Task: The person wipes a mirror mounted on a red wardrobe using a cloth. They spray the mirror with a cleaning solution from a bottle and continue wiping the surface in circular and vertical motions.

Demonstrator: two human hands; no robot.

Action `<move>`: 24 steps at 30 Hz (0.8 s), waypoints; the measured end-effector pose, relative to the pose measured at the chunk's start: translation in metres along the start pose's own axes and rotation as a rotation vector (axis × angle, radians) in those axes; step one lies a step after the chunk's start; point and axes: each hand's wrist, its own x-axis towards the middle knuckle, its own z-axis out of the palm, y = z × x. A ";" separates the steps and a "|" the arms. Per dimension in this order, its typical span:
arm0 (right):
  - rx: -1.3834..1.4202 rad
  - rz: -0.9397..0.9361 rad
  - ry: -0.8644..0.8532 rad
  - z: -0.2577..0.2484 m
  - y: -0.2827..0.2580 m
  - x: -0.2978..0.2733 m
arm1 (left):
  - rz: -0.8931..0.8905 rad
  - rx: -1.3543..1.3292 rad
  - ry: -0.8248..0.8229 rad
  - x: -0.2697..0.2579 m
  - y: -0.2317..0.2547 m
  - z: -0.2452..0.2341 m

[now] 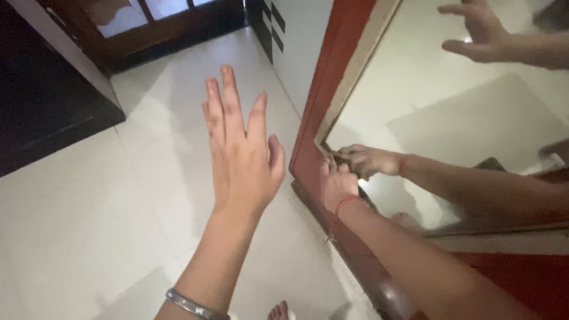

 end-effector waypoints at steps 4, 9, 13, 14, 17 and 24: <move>0.101 -0.075 0.146 -0.008 0.017 -0.028 | 0.021 -0.008 0.007 0.001 0.006 0.006; 0.140 0.055 -0.200 -0.068 0.003 -0.020 | 0.020 -0.038 -0.013 0.003 0.014 0.022; 0.214 0.091 -0.263 -0.088 -0.006 0.024 | 0.029 -0.060 -0.017 0.007 0.010 0.030; 0.259 0.095 -0.290 -0.085 -0.007 0.031 | 0.030 -0.064 -0.015 0.007 0.009 0.030; 0.267 0.105 -0.203 -0.065 -0.016 0.042 | 0.024 -0.053 -0.024 0.009 0.005 0.031; 0.515 0.245 -0.216 -0.043 0.007 0.006 | 0.040 -0.028 -0.044 0.014 -0.004 0.029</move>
